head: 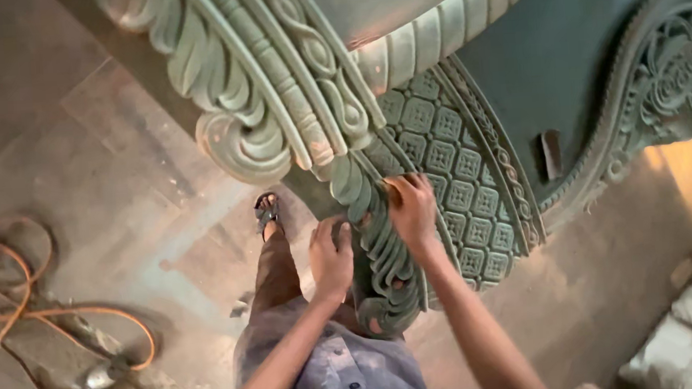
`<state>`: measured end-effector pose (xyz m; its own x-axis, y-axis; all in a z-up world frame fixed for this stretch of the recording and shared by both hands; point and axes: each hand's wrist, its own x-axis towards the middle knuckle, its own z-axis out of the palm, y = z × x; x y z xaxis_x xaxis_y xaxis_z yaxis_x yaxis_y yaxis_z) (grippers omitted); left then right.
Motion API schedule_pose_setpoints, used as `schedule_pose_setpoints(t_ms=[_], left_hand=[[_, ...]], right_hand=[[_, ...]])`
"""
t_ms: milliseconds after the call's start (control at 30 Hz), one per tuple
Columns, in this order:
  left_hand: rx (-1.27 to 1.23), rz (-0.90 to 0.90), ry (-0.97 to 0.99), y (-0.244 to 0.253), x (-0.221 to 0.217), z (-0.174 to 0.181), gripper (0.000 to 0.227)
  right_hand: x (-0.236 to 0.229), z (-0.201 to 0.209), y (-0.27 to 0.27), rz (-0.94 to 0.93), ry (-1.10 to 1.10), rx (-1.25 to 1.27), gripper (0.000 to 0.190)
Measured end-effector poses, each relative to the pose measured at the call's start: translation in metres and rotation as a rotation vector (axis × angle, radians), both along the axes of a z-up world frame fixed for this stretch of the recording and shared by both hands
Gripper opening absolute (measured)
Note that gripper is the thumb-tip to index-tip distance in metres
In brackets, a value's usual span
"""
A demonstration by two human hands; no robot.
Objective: The person smooths the surface of large green decorative moldings using a sanding block. They rub the block along the edges and recessed patterns of the moldings, moving between different sections to refine the finish.
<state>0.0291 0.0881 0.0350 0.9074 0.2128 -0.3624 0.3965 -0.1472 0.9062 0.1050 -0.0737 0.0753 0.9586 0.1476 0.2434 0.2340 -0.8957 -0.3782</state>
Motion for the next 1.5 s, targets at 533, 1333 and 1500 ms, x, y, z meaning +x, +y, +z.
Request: schedule_pose_setpoints(t_ms=[533,1333,1500], left_hand=[[0.089,0.805,-0.130,-0.102,-0.027,-0.047,0.045],[0.177,0.649,-0.345,-0.093,-0.045,-0.032,0.042],[0.190,0.654,-0.348,-0.093,-0.045,-0.030,0.042]], right_hand=[[0.050,-0.019,-0.053,1.093,0.056,-0.184,0.031],[0.022,-0.018,-0.035,1.193,0.025,-0.249,0.030],[0.026,-0.003,-0.034,1.124,-0.025,-0.298,0.032]])
